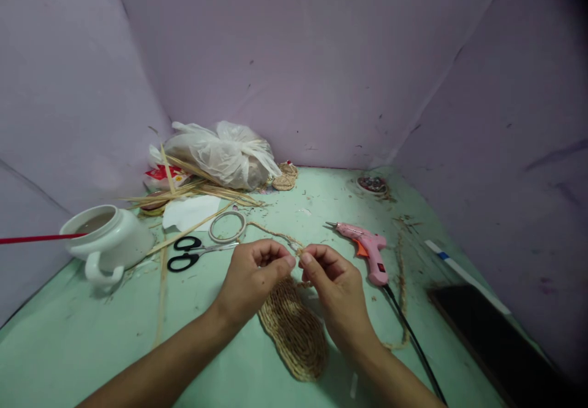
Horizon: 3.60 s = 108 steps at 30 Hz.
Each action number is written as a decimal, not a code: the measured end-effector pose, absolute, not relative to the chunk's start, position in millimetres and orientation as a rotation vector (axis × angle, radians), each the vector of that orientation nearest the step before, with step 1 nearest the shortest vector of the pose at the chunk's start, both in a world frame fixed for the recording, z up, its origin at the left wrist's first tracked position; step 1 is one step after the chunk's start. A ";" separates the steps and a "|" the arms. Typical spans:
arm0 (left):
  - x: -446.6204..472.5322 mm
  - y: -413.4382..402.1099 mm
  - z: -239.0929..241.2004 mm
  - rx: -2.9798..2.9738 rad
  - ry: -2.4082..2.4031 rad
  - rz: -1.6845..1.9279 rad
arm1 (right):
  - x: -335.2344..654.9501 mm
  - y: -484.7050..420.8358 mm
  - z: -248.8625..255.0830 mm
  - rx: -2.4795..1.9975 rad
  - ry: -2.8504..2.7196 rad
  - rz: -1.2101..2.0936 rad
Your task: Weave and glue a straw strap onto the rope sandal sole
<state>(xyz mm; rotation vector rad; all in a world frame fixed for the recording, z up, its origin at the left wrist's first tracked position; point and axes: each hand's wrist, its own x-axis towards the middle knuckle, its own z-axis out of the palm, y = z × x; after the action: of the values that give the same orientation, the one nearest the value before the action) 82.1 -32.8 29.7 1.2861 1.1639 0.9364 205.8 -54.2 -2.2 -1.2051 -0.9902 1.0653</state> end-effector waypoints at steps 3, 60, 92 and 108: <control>82.5 -31.7 28.6 1.287 1.168 0.927 | 204.6 -55.5 -1.7 -1.205 -1.013 1.088; 69.1 -24.5 11.6 2.287 0.965 1.200 | 209.7 -62.6 -4.0 -1.157 -1.673 -0.057; 60.1 -14.6 13.2 2.384 0.874 0.610 | 219.3 -54.9 -10.8 -1.091 -1.924 0.241; 65.7 -21.6 13.6 2.395 1.174 0.712 | 224.3 -49.8 -8.6 -1.210 -1.935 0.306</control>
<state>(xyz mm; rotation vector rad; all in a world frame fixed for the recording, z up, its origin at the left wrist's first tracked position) 65.7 -21.6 13.6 2.3950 1.1743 0.7121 224.3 -49.8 -8.6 -1.2096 -1.9354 0.3063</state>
